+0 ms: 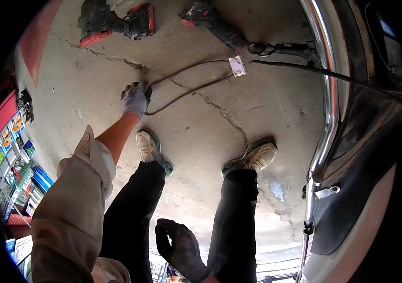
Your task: The person uses a multimeter to test electrical connections on a disassembled white scooter. They probe various points within the exposed frame and battery area while wearing gloves. The scooter remains open throughout the process, and the person occasionally steps back to observe the setup.
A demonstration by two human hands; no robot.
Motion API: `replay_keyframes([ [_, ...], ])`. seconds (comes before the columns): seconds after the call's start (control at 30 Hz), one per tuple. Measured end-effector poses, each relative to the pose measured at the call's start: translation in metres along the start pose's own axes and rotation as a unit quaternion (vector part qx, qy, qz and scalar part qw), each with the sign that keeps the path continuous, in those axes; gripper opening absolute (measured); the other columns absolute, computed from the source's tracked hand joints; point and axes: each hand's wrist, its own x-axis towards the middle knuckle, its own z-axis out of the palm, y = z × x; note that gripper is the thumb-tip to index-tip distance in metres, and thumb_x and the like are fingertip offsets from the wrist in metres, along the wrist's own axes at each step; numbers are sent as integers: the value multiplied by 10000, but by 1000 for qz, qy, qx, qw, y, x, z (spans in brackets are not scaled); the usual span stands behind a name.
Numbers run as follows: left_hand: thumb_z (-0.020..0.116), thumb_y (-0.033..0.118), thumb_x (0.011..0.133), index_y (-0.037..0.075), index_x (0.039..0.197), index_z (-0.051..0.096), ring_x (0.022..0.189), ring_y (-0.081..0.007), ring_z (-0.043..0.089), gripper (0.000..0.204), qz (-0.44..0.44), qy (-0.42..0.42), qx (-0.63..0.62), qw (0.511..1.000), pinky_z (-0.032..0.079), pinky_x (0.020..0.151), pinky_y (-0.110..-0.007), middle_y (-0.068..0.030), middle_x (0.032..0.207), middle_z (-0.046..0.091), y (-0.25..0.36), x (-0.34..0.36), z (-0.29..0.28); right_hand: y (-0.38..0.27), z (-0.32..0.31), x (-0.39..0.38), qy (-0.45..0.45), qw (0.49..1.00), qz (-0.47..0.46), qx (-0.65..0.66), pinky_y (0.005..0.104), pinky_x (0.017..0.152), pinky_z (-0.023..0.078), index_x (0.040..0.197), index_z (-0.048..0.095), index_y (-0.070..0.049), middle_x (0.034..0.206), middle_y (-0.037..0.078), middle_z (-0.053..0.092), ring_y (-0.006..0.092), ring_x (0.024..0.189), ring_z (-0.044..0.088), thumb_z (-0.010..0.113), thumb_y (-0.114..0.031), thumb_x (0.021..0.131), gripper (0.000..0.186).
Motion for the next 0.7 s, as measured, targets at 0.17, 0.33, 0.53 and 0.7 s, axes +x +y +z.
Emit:
replay_keyframes([
  [0.17,599,293,811,116,974,604,853,-354,603,241,-28,-10,-94,995,476,760,-433,-150,914,643,-9,3,0,5,9,1,10,999,-41,4,318,660,497,998,605,-47,798,122,654,234,743,653,620,6,781,224],
  [0.33,575,229,846,92,1106,559,852,-331,630,295,-34,-95,-265,959,490,771,-396,-157,920,660,-12,-17,-4,13,12,4,12,999,-15,36,327,553,471,976,590,-53,716,138,634,252,644,639,606,-36,795,182],
  [0.53,563,173,853,77,1086,608,851,-274,641,256,-33,-142,-307,941,491,769,-345,-151,933,664,-16,-32,-16,28,22,4,15,999,-30,42,347,580,477,973,582,-56,747,146,636,284,674,635,585,-33,791,183],
  [0.7,544,142,858,62,1060,627,777,-198,631,233,-8,-121,-314,942,490,738,-298,-127,894,674,-23,-32,-5,27,20,3,14,998,-41,39,359,580,478,963,579,-69,754,143,638,292,679,629,586,-35,788,179],
])
